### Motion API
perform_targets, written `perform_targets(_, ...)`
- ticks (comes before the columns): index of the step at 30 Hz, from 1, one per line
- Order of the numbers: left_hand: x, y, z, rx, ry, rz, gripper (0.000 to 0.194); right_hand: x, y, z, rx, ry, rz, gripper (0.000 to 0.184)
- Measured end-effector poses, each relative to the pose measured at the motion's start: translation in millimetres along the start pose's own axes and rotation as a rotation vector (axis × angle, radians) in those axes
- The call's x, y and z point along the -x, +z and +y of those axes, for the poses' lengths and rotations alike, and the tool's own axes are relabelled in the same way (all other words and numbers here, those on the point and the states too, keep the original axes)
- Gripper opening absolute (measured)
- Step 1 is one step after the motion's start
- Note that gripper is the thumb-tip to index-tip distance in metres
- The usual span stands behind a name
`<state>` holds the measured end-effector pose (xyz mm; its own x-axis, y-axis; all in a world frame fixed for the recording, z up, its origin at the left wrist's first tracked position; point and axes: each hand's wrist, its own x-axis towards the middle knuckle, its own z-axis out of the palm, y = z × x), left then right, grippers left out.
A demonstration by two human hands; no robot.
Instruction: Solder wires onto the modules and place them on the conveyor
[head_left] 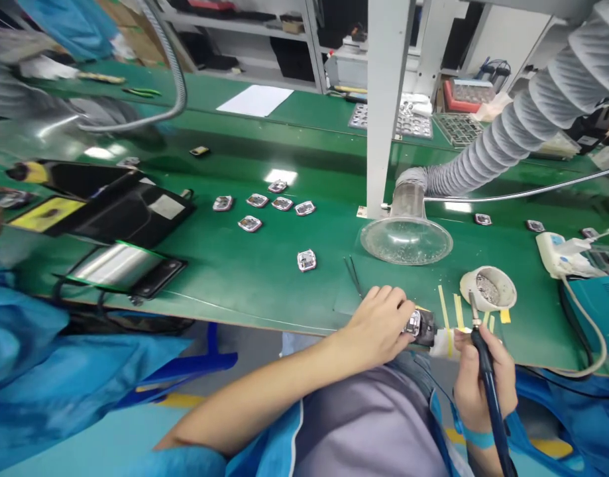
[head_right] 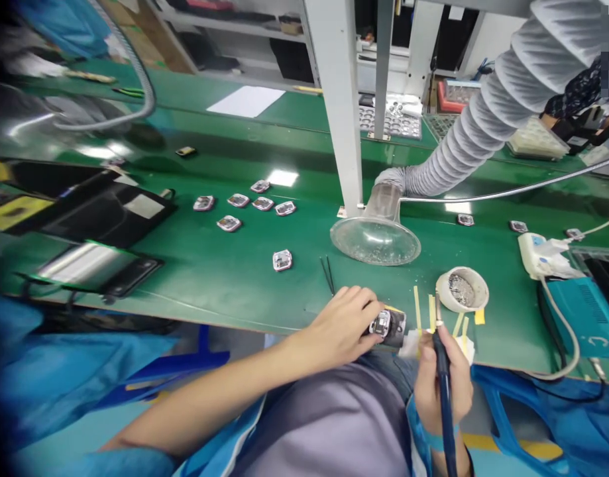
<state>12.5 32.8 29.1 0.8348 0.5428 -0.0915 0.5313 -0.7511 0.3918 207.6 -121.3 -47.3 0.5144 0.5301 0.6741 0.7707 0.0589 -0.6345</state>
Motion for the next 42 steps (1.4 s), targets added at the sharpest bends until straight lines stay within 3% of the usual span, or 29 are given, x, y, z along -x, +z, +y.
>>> perform_targets(5, 4, 20.3, -7, 0.057, 0.02, 0.147, 0.046, -7, -19, 39, 0.143, -0.07, 0.05, 0.067)
perform_targets(8, 13, 33.7, -14, 0.161, 0.072, 0.344, 0.058, -18, -25, 57, 0.219, -0.106, -0.013, 0.052)
perform_targets(11, 31, 46.6, -22, 0.192, 0.063, 0.552, 0.041, -24, -27, 60, 0.232, -0.102, -0.042, 0.045)
perform_targets(13, 46, 54.4, -26, 0.15, 0.017, 0.619, 0.028, -22, -23, 54, 0.187, -0.091, -0.035, 0.047)
perform_targets(17, 72, 64.5, -27, 0.124, 0.055, 0.6, 0.005, -16, -5, 36, 0.041, -0.032, -0.094, 0.049)
perform_targets(21, 81, 62.8, -19, 0.172, 0.124, 0.636, 0.011, -14, 17, 16, -0.089, -0.048, -0.199, 0.049)
perform_targets(27, 56, 58.5, -17, 0.191, 0.124, 0.837, 0.022, -20, 28, 1, -0.281, -0.151, -0.33, 0.053)
perform_targets(31, 35, 64.7, -18, 0.179, 0.131, 0.95, 0.018, -17, 26, 4, -0.352, -0.162, -0.289, 0.046)
perform_targets(38, 31, 70.6, -16, 0.172, 0.153, 0.953, 0.017, -8, 30, 1, -0.486, -0.106, -0.188, 0.032)
perform_targets(42, 31, 72.2, -17, 0.153, 0.126, 0.94, 0.02, -7, 28, 1, -0.52, -0.079, -0.243, 0.024)
